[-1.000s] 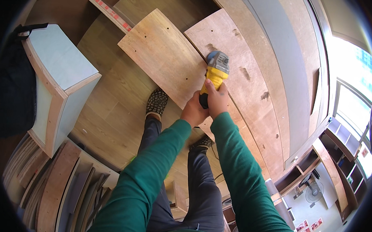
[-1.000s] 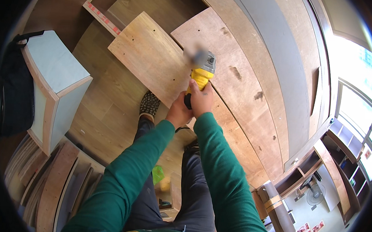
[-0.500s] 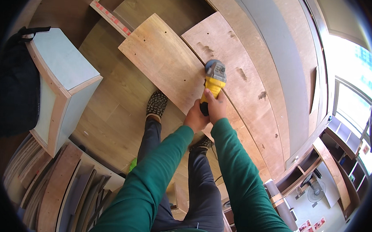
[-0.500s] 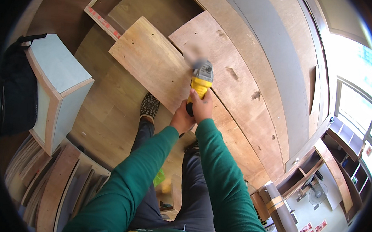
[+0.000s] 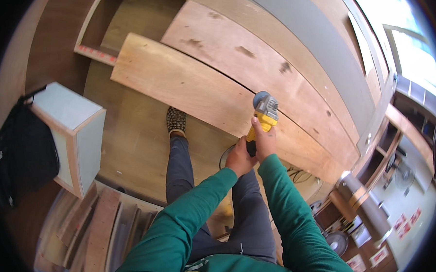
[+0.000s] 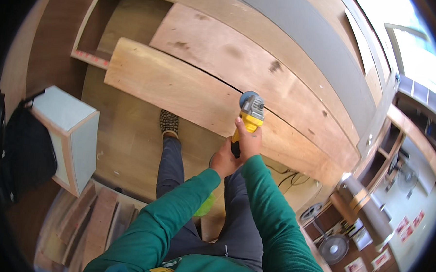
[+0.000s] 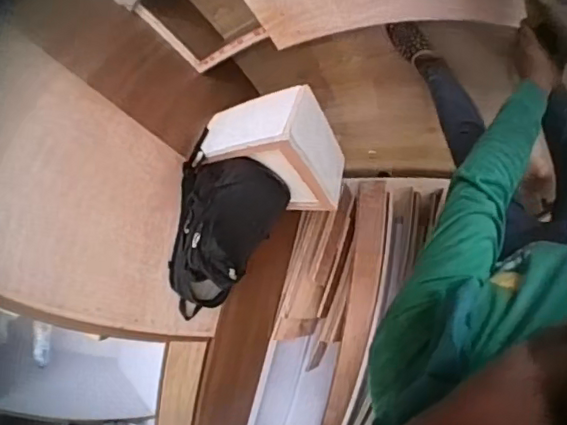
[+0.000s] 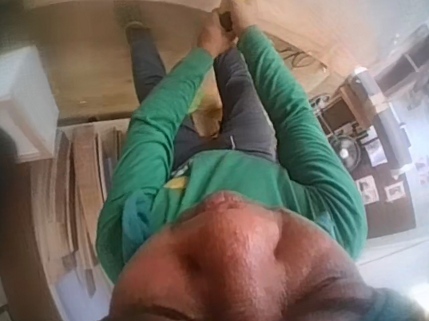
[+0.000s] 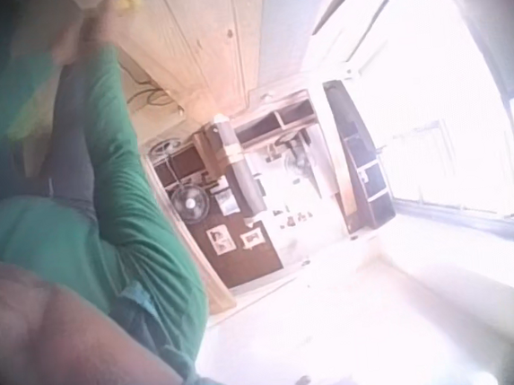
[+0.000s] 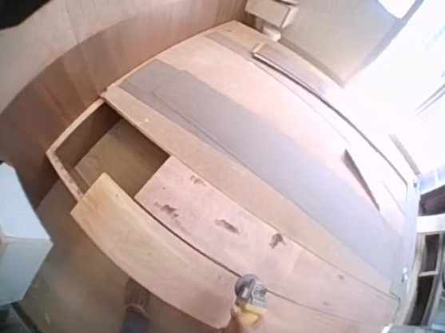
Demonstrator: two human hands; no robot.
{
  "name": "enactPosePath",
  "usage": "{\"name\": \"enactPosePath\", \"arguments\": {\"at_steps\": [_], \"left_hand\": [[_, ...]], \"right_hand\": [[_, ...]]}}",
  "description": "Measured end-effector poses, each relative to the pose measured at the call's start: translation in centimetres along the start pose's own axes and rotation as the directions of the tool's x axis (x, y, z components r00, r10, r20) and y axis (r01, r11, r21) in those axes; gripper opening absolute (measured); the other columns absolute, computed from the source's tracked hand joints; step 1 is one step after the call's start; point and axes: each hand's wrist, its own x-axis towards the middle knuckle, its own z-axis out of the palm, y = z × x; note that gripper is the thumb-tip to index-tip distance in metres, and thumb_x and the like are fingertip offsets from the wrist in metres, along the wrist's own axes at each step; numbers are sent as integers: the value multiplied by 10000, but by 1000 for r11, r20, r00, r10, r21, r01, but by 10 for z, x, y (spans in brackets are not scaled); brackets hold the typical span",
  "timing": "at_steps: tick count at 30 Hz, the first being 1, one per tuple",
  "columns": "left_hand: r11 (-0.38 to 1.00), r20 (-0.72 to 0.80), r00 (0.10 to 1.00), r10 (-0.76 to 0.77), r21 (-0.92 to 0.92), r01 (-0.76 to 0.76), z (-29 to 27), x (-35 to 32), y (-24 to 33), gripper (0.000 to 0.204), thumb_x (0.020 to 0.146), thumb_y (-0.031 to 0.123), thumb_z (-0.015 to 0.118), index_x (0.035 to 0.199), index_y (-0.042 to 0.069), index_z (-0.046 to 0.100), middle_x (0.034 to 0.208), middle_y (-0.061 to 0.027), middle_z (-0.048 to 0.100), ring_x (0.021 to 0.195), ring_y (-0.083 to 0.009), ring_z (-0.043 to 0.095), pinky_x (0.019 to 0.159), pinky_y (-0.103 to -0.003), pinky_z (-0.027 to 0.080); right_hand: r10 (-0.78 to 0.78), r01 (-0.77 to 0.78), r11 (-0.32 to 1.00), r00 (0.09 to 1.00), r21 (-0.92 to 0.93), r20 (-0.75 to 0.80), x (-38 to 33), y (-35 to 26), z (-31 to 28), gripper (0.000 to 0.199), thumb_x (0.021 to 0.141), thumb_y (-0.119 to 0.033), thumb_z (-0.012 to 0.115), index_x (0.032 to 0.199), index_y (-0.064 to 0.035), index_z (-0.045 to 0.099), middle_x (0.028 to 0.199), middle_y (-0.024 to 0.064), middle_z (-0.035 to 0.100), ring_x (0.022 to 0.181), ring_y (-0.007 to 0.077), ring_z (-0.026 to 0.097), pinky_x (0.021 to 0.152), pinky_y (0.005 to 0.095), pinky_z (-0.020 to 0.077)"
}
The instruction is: The person sands the surface and edges of curved wooden boards using an angle grinder and then fits the boards into a wooden cabinet structure.
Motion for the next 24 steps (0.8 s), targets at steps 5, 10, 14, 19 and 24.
{"name": "enactPosePath", "arguments": {"at_steps": [5,10,14,19,24], "left_hand": [[986,28,999,-17,166,12,42,-36,-9,709,777,343,853,1322,65,496,1131,-244,689,1041,-468,667,845,-524,539],[940,63,990,-124,326,97,67,-64,-22,739,785,356,823,1344,40,458,1189,-256,647,1107,-461,627,887,-532,519],[914,94,991,-99,403,53,84,-76,-15,783,782,372,827,1380,47,441,1213,-244,645,1122,-458,623,897,-532,514],[884,103,987,-122,464,61,109,-82,-13,797,777,373,831,1396,54,444,1232,-238,643,1136,-453,621,920,-534,506],[888,155,983,-100,460,18,127,-86,-20,802,767,351,837,1402,52,449,1260,-239,629,1168,-442,610,948,-519,501]], "right_hand": [[80,-63,986,991,152,-111,-7,61,-39,516,847,-288,875,1185,-5,607,1025,82,712,856,178,692,786,332,557],[147,-150,989,973,-1,-176,-28,86,-65,708,741,-411,923,1173,45,597,1092,189,728,983,276,713,872,384,552],[180,-158,980,964,124,-196,-31,102,-86,698,749,-391,908,1180,57,592,1098,203,730,1000,301,717,885,385,549],[187,-144,963,966,230,-178,-31,120,-113,648,755,-331,897,1188,45,597,1110,199,724,1003,297,710,890,387,544],[190,-145,952,971,270,-148,-40,117,-144,725,723,-294,928,1232,51,543,1127,196,700,1007,291,690,894,391,542]]}}
